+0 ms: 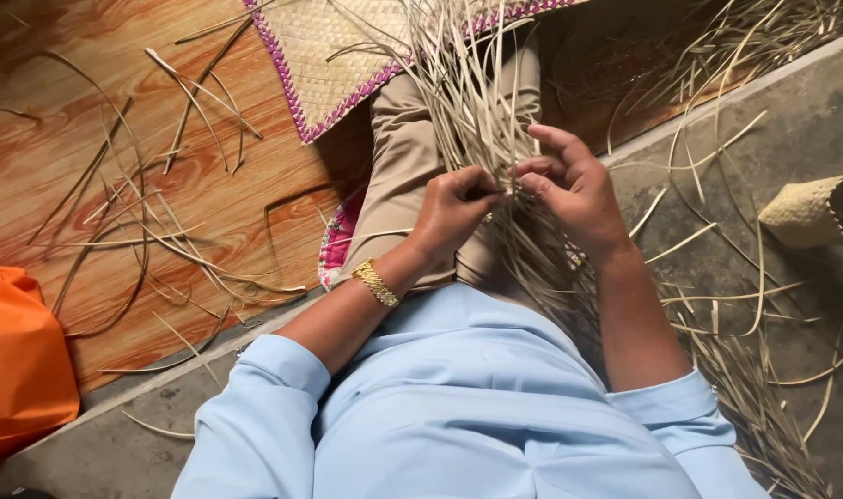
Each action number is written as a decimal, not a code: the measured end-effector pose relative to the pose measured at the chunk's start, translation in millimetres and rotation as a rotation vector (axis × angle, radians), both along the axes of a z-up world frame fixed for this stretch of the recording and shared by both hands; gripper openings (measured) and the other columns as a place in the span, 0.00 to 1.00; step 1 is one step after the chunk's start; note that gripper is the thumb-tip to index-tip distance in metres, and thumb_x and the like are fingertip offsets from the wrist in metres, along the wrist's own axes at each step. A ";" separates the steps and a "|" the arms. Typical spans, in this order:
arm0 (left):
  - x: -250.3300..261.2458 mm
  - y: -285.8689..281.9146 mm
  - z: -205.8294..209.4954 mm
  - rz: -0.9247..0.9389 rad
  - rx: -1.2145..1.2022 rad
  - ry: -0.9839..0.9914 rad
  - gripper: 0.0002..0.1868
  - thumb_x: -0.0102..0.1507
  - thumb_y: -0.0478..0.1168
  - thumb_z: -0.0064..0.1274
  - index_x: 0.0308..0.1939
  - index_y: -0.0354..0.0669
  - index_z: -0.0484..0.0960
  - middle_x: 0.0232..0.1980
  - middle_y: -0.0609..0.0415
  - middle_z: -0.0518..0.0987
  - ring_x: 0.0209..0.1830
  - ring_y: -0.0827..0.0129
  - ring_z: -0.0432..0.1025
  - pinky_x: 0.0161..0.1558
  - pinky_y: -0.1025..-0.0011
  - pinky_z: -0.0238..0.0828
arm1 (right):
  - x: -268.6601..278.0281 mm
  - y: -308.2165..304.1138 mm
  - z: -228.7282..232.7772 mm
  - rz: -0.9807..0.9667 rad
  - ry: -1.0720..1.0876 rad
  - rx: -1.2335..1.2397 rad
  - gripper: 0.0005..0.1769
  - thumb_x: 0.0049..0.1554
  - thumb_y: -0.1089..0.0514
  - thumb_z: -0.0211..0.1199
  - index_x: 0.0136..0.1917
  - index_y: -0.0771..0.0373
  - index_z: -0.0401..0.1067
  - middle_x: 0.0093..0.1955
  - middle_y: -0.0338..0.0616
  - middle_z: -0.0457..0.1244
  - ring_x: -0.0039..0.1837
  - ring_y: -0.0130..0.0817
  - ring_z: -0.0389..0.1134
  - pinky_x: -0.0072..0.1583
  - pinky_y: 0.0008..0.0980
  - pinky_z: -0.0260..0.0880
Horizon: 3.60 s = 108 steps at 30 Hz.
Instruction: A person is weaving straw or dried grass strands together to create a mat or basket, occasionally using scissors to trim the material.
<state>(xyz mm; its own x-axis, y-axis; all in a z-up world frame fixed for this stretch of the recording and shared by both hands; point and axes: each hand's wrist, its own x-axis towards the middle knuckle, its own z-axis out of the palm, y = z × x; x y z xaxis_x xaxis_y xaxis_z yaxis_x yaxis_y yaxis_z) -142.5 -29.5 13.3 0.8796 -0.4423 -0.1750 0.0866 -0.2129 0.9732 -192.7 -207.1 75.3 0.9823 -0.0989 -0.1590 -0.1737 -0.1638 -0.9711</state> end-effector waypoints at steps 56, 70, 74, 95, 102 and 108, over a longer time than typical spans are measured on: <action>3.0 -58.6 -19.1 -0.264 0.108 0.192 0.08 0.59 0.48 0.60 0.35 0.51 0.81 0.28 0.58 0.83 0.27 0.66 0.82 0.40 0.67 0.76 | -64.3 -24.3 -33.2 -0.065 0.038 -0.809 0.14 0.52 0.54 0.75 0.48 0.54 0.73 0.43 0.38 0.64 0.50 0.40 0.70 0.49 0.36 0.72; 3.4 -46.3 -11.5 -0.118 -0.083 -0.489 0.04 0.62 0.37 0.59 0.38 0.50 0.80 0.32 0.57 0.79 0.34 0.57 0.78 0.35 0.66 0.76 | -50.9 -23.9 -16.5 0.030 -0.047 -0.809 0.09 0.56 0.65 0.65 0.51 0.61 0.74 0.43 0.48 0.64 0.49 0.52 0.70 0.49 0.44 0.72; -1.8 -53.7 -30.2 -0.177 -0.146 -0.410 0.05 0.61 0.38 0.60 0.36 0.52 0.79 0.32 0.59 0.77 0.36 0.61 0.77 0.37 0.68 0.75 | -33.7 -38.1 22.1 -0.043 -0.122 -0.771 0.09 0.59 0.60 0.72 0.54 0.57 0.78 0.48 0.41 0.69 0.52 0.41 0.72 0.52 0.36 0.71; -5.4 -45.4 -34.6 -0.303 -0.063 -0.433 0.06 0.55 0.37 0.63 0.34 0.52 0.82 0.30 0.56 0.74 0.33 0.57 0.76 0.34 0.64 0.74 | -17.4 -44.5 -4.8 0.087 -0.093 -0.444 0.10 0.54 0.63 0.74 0.45 0.68 0.74 0.44 0.53 0.66 0.47 0.46 0.70 0.49 0.42 0.70; -6.9 -53.8 -41.6 -0.251 -0.156 -0.232 0.04 0.55 0.39 0.62 0.31 0.49 0.82 0.27 0.57 0.75 0.31 0.59 0.76 0.34 0.66 0.73 | -20.5 -52.8 -20.6 -0.136 -0.020 -0.279 0.06 0.59 0.64 0.72 0.46 0.67 0.76 0.40 0.48 0.66 0.41 0.33 0.71 0.44 0.33 0.73; -6.6 -56.2 -47.0 -0.226 -0.179 0.043 0.03 0.57 0.36 0.59 0.35 0.47 0.83 0.28 0.54 0.80 0.31 0.66 0.76 0.38 0.69 0.72 | -25.8 -59.6 -17.1 -0.339 0.045 -0.225 0.08 0.62 0.61 0.73 0.48 0.66 0.76 0.36 0.46 0.68 0.39 0.26 0.71 0.42 0.25 0.75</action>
